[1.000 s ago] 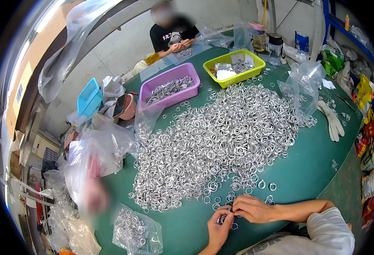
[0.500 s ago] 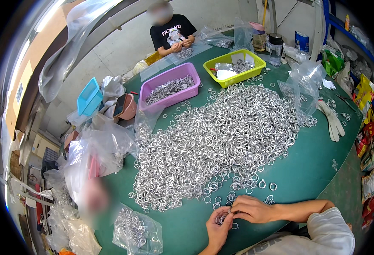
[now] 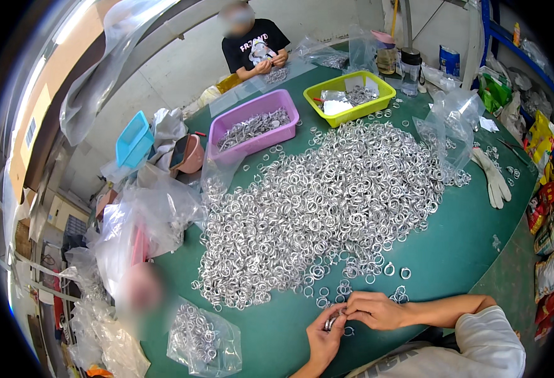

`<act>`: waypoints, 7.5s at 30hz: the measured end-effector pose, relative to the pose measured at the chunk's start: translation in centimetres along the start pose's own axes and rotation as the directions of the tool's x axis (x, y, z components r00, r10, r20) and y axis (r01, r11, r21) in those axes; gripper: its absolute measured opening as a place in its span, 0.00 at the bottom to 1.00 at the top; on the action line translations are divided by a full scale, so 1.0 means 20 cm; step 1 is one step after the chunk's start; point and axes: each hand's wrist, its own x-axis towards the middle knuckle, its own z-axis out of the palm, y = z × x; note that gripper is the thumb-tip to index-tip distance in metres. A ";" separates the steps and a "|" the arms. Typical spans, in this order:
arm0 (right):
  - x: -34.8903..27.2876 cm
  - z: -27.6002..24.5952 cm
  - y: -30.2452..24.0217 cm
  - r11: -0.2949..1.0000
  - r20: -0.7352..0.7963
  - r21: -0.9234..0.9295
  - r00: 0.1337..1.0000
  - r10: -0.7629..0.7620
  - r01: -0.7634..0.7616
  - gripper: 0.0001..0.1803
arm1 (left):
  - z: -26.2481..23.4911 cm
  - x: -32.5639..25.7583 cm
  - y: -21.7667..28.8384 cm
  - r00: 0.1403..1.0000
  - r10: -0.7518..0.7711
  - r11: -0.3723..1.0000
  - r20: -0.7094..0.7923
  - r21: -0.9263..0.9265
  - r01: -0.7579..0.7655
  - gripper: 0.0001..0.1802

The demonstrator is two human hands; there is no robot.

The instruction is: The person sorts small metal rings on a green workbench, placing some into a plastic bag and linking other rings together by hand.

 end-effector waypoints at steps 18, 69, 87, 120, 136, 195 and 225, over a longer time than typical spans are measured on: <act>0.03 -0.07 -0.20 0.793 -0.028 -0.367 0.846 -0.532 0.486 0.03 | 0.12 -0.09 0.20 0.941 0.323 0.939 0.096 0.086 -0.332 0.17; -0.29 -0.01 -0.33 0.963 -0.362 0.251 0.912 0.191 -0.102 0.09 | 0.26 -0.25 0.10 0.783 0.620 0.688 0.054 0.443 -0.575 0.04; -0.28 -0.11 -0.33 0.937 -0.018 0.313 0.985 0.171 -0.157 0.11 | 0.26 -0.27 0.23 0.750 0.610 0.605 0.257 0.459 -0.650 0.07; -0.33 -0.01 -0.28 0.628 -0.112 0.754 0.905 0.411 -0.192 0.07 | 0.29 -0.29 0.08 0.828 0.561 0.788 0.023 0.292 -0.542 0.06; -0.31 0.01 -0.25 0.745 -0.165 0.659 0.947 0.274 -0.101 0.06 | 0.34 -0.28 0.07 0.898 0.439 0.884 -0.027 0.194 -0.426 0.14; -0.31 0.01 -0.18 0.537 -0.008 0.781 0.855 0.519 -0.319 0.09 | 0.30 -0.22 -0.02 0.965 0.257 0.966 -0.042 0.014 -0.257 0.12; -0.25 -0.09 -0.14 0.819 -0.107 0.396 0.865 0.490 -0.415 0.14 | 0.11 -0.16 0.01 0.915 -0.230 0.340 0.331 -0.854 0.394 0.29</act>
